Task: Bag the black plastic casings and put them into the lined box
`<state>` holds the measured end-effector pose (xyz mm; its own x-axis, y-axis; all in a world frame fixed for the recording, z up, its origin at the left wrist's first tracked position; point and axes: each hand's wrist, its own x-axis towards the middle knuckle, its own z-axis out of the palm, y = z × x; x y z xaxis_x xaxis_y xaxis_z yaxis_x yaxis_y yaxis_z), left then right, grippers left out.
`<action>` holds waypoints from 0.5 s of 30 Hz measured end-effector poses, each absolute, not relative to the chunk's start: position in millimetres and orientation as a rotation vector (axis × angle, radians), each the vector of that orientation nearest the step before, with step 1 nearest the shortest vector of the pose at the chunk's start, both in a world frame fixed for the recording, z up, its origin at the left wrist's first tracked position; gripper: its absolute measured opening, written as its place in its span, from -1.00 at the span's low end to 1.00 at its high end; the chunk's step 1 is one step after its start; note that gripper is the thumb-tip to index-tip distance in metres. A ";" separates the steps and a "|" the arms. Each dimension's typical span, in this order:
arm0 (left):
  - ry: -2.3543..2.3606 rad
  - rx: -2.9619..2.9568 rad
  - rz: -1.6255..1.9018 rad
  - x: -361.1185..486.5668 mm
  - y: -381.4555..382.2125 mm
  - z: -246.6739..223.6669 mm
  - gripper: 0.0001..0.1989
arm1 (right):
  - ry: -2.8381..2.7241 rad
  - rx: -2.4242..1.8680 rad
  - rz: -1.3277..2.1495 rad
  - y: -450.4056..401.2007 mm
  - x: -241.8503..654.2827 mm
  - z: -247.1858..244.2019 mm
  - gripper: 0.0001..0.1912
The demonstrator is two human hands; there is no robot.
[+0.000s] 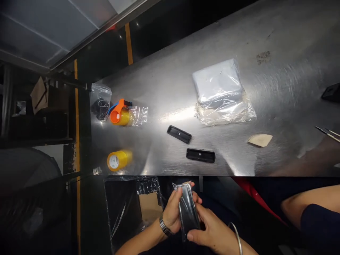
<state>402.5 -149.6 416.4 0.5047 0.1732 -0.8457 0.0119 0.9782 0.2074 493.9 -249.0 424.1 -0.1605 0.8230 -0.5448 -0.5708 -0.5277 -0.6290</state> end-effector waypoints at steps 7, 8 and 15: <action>1.118 -0.072 0.365 383.5 -187.4 410.1 -0.56 | -0.312 -0.938 1.939 -299.6 462.8 416.6 -0.51; 1.114 -0.098 0.419 377.6 -188.8 406.7 -0.56 | -0.355 -0.940 1.976 -309.7 458.1 414.2 -0.49; 1.106 -0.123 0.708 337.2 -204.0 392.2 -0.52 | -0.160 -1.315 1.880 -331.4 442.3 404.0 -0.43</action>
